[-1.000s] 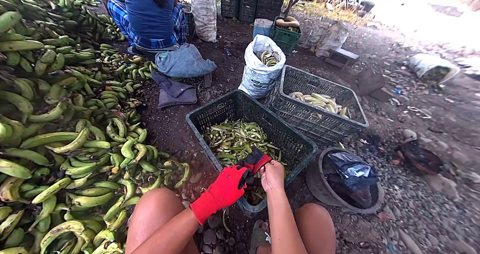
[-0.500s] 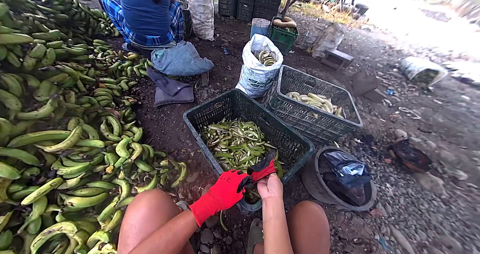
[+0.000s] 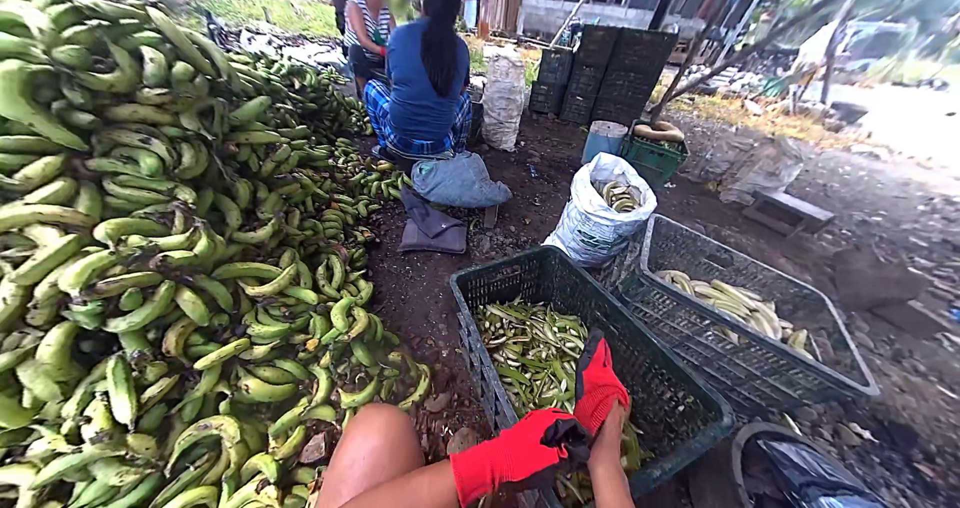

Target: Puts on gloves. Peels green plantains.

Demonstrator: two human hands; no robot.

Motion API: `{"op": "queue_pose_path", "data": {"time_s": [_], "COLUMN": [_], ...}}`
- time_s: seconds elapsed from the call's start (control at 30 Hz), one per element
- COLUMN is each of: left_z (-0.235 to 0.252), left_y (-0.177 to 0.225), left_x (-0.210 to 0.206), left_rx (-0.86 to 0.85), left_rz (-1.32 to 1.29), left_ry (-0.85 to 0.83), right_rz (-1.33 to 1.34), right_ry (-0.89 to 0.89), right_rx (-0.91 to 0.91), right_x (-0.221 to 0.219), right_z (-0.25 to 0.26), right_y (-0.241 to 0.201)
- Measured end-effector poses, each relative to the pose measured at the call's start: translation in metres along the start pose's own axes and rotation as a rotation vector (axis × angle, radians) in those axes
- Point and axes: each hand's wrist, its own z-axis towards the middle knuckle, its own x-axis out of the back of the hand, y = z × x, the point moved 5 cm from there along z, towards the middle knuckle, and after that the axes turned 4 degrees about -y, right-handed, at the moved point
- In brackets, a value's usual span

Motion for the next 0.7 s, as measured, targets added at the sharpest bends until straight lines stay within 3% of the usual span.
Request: {"op": "queue_pose_path", "data": {"time_s": [0.03,0.1,0.27,0.37,0.57,0.7], "left_z": [0.003,0.006,0.017,0.022,0.025,0.026], "left_y": [0.001,0.002,-0.004,-0.007,-0.009,-0.006], "left_x": [0.000,-0.002,-0.011,-0.009,-0.001,-0.006], "left_rx": [0.002,-0.001,0.060,0.024,0.008,0.008], "left_rz": [-0.043,-0.053,0.005,-0.001,0.002,0.118], "left_ry": [0.002,-0.001,-0.036,-0.047,0.032,0.065], "right_rz": [-0.037,0.259,0.788,1.294,1.339,1.598], "right_ry": [-0.063,-0.097,-0.252,-0.417,-0.265,-0.498], "right_rx": [-0.128,-0.304,-0.366,-0.233,-0.220,-0.241], "right_x": [-0.006,-0.021,-0.024,-0.029,-0.036,-0.051], "right_z": [0.024,0.051,0.069,0.085,0.085,0.087], "right_y": [-0.002,0.016,0.026,0.011,0.000,0.002]}}
